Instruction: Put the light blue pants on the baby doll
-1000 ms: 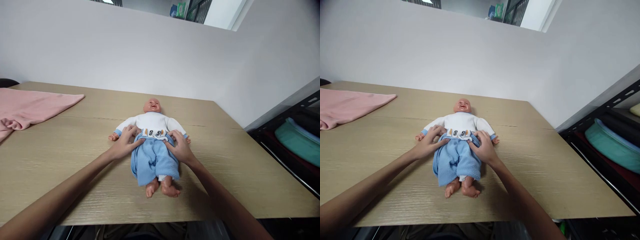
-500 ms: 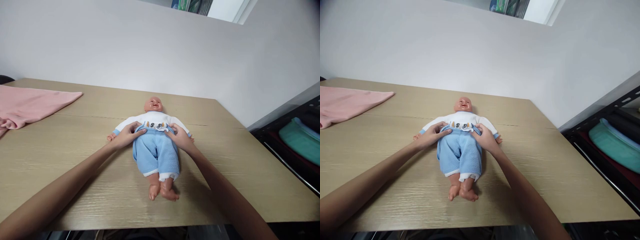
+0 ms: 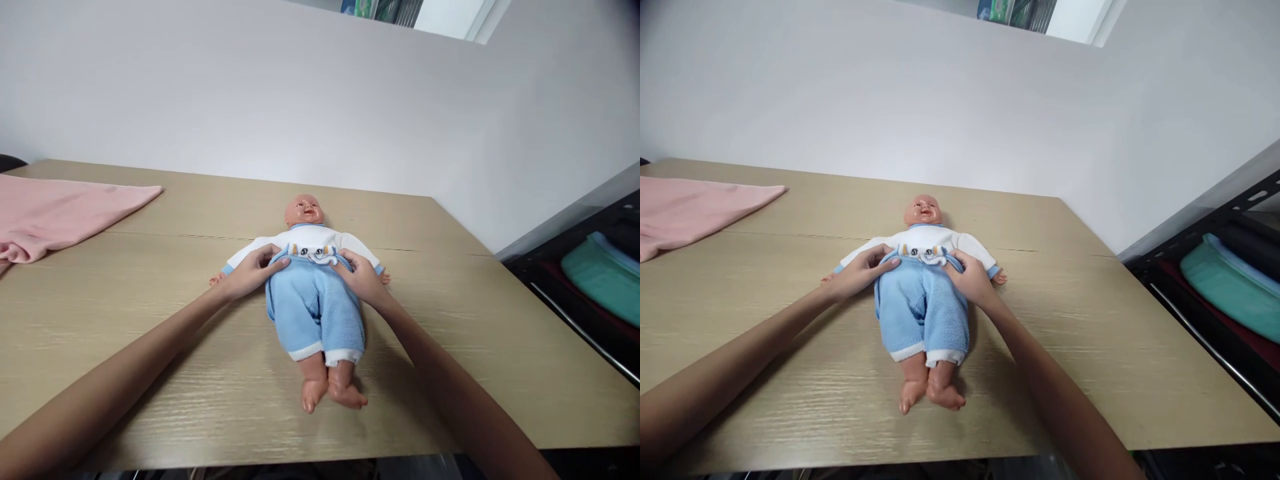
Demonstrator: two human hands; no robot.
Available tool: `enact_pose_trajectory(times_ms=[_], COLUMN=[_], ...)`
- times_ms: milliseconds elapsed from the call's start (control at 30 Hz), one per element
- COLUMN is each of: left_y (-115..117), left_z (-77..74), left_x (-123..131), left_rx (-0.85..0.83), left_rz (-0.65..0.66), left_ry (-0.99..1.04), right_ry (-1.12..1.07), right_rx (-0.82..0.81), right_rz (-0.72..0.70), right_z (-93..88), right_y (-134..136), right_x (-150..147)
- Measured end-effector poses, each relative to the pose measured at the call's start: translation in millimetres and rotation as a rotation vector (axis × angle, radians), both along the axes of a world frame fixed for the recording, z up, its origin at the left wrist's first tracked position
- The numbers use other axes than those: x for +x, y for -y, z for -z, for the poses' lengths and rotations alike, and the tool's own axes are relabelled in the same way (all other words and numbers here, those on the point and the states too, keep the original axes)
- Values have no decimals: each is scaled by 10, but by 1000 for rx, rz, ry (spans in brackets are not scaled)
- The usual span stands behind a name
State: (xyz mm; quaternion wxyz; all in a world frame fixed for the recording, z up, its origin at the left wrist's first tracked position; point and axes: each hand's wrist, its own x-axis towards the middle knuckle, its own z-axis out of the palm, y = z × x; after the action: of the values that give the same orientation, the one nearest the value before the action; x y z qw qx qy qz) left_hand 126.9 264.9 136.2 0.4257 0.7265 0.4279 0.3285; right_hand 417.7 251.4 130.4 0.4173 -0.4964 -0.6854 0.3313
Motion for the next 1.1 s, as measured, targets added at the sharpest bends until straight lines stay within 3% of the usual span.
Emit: enact_pose_trajectory(times_ms=[133, 300, 433, 533, 600, 667, 833, 900, 1000, 1100], left_y=[78, 89, 119, 157, 172, 173, 182, 204, 219, 187], left_z=[24, 18, 119, 237, 284, 283, 168, 151, 182, 223], left_x=[-119, -146, -44, 80, 132, 136, 29, 20, 97, 205], left_rx=[34, -56, -263, -470, -551, -512, -74, 21, -12, -247], left_rz=[129, 178, 50, -49, -68, -50, 50, 44, -13, 4], left_ry=[-104, -64, 204, 475, 547, 491, 151, 96, 239, 543], right_ry=[-39, -194, -348, -429, -448, -446, -354, -304, -258, -254], right_rx=[-74, -242, -334, -353, -344, -320, -169, -76, 17, 6], right_rz=[-11, 40, 47, 69, 85, 87, 59, 74, 97, 115], right_z=[-4, 183, 301, 319, 309, 290, 200, 160, 122, 131], right_y=[223, 317, 281, 275, 277, 276, 313, 348, 341, 206], right_x=[189, 335, 309, 279, 276, 284, 309, 285, 195, 103])
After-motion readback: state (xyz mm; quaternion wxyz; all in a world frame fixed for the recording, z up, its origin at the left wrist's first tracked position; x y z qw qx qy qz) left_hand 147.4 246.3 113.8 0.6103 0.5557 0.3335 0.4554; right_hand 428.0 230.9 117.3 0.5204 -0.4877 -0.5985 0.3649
